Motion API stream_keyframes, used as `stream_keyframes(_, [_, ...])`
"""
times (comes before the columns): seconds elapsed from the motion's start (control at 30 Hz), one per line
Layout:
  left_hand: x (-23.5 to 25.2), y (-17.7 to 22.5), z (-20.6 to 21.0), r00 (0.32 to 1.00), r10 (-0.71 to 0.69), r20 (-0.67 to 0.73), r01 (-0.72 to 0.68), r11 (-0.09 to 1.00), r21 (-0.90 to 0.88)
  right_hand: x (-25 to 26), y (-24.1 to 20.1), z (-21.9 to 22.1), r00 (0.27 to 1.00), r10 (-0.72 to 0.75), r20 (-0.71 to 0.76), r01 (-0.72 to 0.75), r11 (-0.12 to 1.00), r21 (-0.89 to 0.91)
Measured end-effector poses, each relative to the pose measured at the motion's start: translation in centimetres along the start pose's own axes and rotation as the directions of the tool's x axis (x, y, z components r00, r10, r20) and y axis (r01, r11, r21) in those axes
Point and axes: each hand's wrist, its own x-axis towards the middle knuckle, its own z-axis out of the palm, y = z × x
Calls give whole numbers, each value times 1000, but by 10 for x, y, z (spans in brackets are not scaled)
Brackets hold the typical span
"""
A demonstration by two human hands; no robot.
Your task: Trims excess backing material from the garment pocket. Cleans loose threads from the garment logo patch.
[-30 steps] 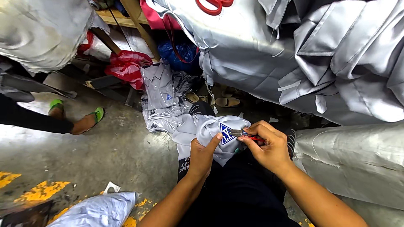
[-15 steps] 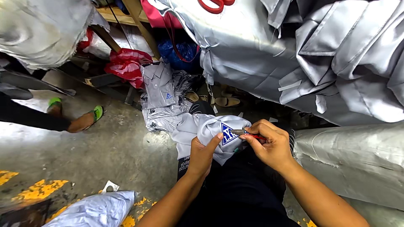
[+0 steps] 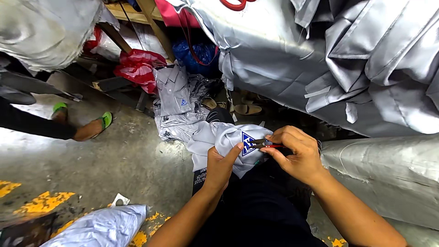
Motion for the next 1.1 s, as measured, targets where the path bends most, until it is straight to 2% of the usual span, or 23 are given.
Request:
stream_keyframes(0.5, [1, 0, 0, 1000, 2, 13, -2, 1000, 23, 2, 5, 1, 1000, -10, -2, 10, 1000, 28])
stream_keyframes(0.77, [2, -1, 0, 1000, 2, 5, -2, 1000, 21, -2, 5, 6, 999, 34, -16, -33, 998, 60])
stream_keyframes(0.97, [2, -1, 1, 1000, -4, 3, 4, 1000, -18, -8, 3, 11, 991, 130, -33, -125, 985, 116])
stream_keyframes(1.1, [2, -1, -1, 1000, -17, 18, 18, 999, -31, -8, 3, 12, 991, 125, -38, -119, 984, 132])
